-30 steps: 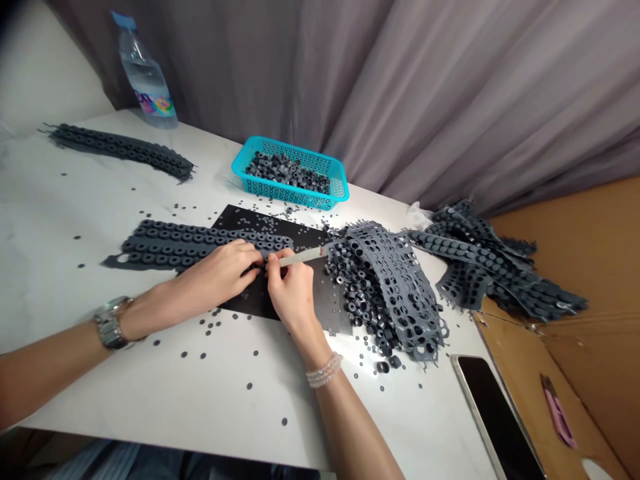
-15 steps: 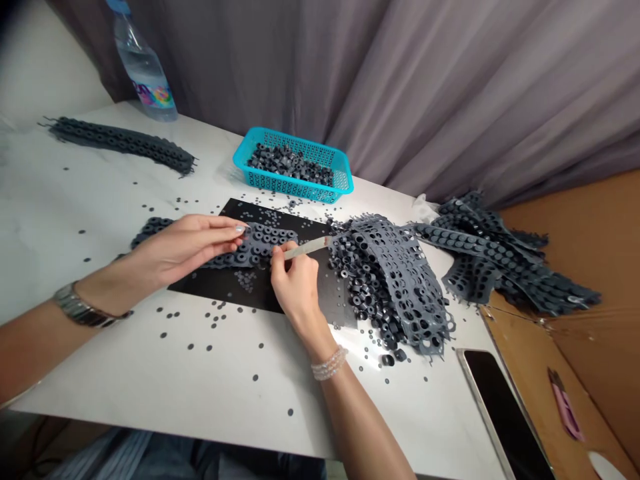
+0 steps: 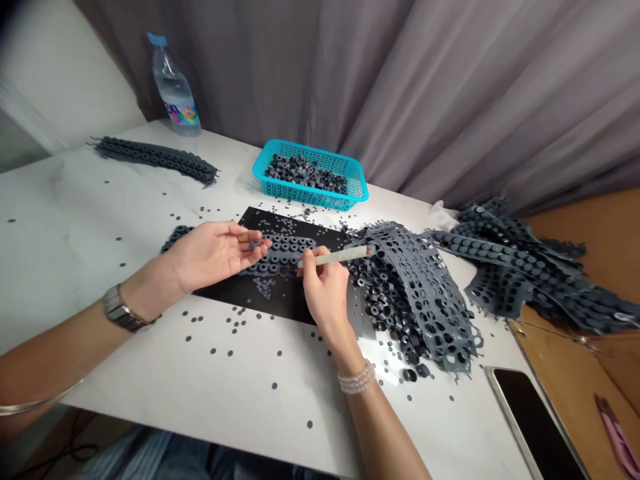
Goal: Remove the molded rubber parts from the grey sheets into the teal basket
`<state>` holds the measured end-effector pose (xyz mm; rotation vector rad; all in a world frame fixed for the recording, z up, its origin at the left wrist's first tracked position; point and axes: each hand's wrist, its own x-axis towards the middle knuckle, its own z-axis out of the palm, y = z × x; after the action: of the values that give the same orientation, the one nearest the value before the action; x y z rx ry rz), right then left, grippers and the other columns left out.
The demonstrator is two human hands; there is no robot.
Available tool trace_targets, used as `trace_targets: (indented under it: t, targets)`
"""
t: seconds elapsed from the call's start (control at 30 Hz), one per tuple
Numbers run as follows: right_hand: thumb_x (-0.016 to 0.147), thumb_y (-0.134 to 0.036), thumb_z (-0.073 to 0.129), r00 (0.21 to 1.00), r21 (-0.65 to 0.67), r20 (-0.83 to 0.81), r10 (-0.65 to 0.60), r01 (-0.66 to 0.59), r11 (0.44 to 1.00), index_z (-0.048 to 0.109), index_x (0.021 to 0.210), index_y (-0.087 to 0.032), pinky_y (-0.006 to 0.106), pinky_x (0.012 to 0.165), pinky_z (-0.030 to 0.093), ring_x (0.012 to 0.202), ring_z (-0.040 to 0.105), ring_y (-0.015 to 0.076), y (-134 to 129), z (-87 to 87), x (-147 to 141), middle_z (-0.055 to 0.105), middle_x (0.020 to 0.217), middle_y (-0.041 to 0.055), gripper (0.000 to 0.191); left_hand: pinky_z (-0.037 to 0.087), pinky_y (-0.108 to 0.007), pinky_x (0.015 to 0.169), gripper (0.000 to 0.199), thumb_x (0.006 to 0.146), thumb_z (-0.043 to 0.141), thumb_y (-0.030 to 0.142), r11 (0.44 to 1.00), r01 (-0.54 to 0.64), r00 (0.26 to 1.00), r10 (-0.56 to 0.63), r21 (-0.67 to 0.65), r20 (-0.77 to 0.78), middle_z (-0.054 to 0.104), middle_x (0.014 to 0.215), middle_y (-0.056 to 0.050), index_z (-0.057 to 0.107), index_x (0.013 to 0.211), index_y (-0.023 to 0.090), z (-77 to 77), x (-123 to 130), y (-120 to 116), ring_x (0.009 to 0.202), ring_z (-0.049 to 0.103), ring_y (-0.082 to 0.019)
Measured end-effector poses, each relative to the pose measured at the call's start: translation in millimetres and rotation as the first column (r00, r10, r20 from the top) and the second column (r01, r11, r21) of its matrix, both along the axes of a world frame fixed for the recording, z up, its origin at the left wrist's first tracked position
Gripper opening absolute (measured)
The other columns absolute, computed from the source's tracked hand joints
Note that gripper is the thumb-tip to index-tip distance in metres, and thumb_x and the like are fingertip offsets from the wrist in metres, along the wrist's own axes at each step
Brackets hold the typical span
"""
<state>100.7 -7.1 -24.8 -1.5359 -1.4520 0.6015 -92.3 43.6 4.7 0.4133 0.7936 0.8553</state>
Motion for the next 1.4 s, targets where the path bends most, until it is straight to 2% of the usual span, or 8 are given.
trace_targets:
  t: [0.17, 0.3, 0.47, 0.93, 1.07, 1.17, 1.27, 1.4]
  targets:
    - [0.093, -0.044, 0.051, 0.986, -0.023, -0.143, 0.087, -0.091, 0.996, 0.06, 0.075, -0.02, 0.026, 0.061, 0.046, 0.062, 0.066, 0.0168, 2, -5.2, -8, 0.066, 0.063, 0.0001, 0.031, 0.049, -0.026, 0.062, 0.017, 0.083, 0.062, 0.03, 0.953, 0.051, 0.941, 0.054, 0.298, -0.333, 0.068, 0.082, -0.006, 0.063, 0.071, 0.018, -3.7, 1, -1, 0.071, 0.058, -0.012]
    - [0.093, -0.043, 0.05, 0.992, -0.027, -0.034, 0.122, -0.123, 0.992, 0.06, 0.076, -0.021, 0.026, 0.062, 0.046, 0.062, 0.065, 0.0171, 3, -9.8, -10, 0.067, 0.064, 0.0003, 0.03, 0.049, -0.033, 0.076, 0.018, 0.079, 0.063, 0.027, 0.625, 0.533, 0.517, 0.293, 0.57, -0.804, 0.072, 0.095, -0.006, 0.073, 0.092, 0.02, -9.2, 9, -11, 0.086, 0.062, -0.02]
    - [0.094, -0.042, 0.048, 0.99, -0.03, 0.031, 0.136, -0.135, 0.99, 0.06, 0.075, -0.022, 0.026, 0.06, 0.044, 0.06, 0.064, 0.0164, 3, -8.4, -11, 0.067, 0.065, 0.0001, 0.03, 0.047, -0.034, 0.072, 0.027, 0.086, 0.048, 0.017, 0.303, 0.877, 0.16, 0.546, 0.373, -0.822, 0.067, 0.098, -0.007, 0.071, 0.1, 0.019, -16.7, 19, -21, 0.085, 0.063, -0.021]
    - [0.094, -0.034, 0.046, 0.983, -0.009, 0.126, 0.137, -0.137, 0.991, 0.055, 0.07, -0.022, 0.025, 0.057, 0.038, 0.055, 0.058, 0.0148, 3, -3.2, -17, 0.063, 0.061, -0.0012, 0.028, 0.041, -0.032, 0.06, 0.02, 0.088, 0.046, 0.022, 0.322, 0.92, -0.039, 0.646, 0.226, -0.763, 0.066, 0.086, -0.008, 0.066, 0.085, 0.018, -15.8, 26, -22, 0.083, 0.061, -0.022]
    - [0.094, -0.029, 0.042, 0.958, 0.025, 0.243, 0.153, -0.164, 0.986, 0.053, 0.07, -0.023, 0.026, 0.058, 0.036, 0.055, 0.055, 0.0138, 2, -3.0, -21, 0.061, 0.064, -0.001, 0.027, 0.043, -0.033, 0.065, 0.028, 0.091, 0.04, 0.018, 0.282, 0.924, 0.017, 0.642, 0.257, -0.766, 0.066, 0.082, -0.01, 0.067, 0.081, 0.015, -14.9, 24, -22, 0.082, 0.06, -0.023]
    - [0.094, -0.027, 0.04, 0.948, 0.03, 0.284, 0.142, -0.157, 0.987, 0.051, 0.07, -0.023, 0.026, 0.057, 0.034, 0.052, 0.051, 0.013, 2, -2.7, -23, 0.058, 0.063, -0.0012, 0.027, 0.044, -0.033, 0.074, 0.026, 0.091, 0.044, 0.019, 0.279, 0.835, 0.236, 0.596, 0.474, -0.767, 0.068, 0.086, -0.008, 0.068, 0.083, 0.016, -7.8, 19, -24, 0.085, 0.06, -0.021]
    - [0.094, -0.03, 0.043, 0.964, 0.003, 0.235, 0.122, -0.126, 0.992, 0.052, 0.067, -0.023, 0.027, 0.056, 0.033, 0.05, 0.051, 0.0136, 2, -2.2, -22, 0.058, 0.057, -0.0012, 0.029, 0.044, -0.027, 0.07, 0.014, 0.086, 0.059, 0.027, 0.529, 0.489, 0.482, 0.498, 0.693, -0.721, 0.068, 0.084, -0.002, 0.07, 0.087, 0.018, -0.2, 11, -20, 0.073, 0.056, -0.013]
    - [0.094, -0.035, 0.044, 0.981, -0.018, 0.164, 0.107, -0.106, 0.994, 0.054, 0.068, -0.023, 0.026, 0.052, 0.033, 0.047, 0.051, 0.0136, 2, -2.1, -15, 0.059, 0.054, -0.0014, 0.03, 0.033, -0.021, 0.05, 0.015, 0.079, 0.071, 0.031, 0.879, 0.123, 0.828, 0.165, 0.46, -0.536, 0.064, 0.084, -0.001, 0.067, 0.084, 0.018, -3.3, -2, -5, 0.055, 0.04, -0.004]
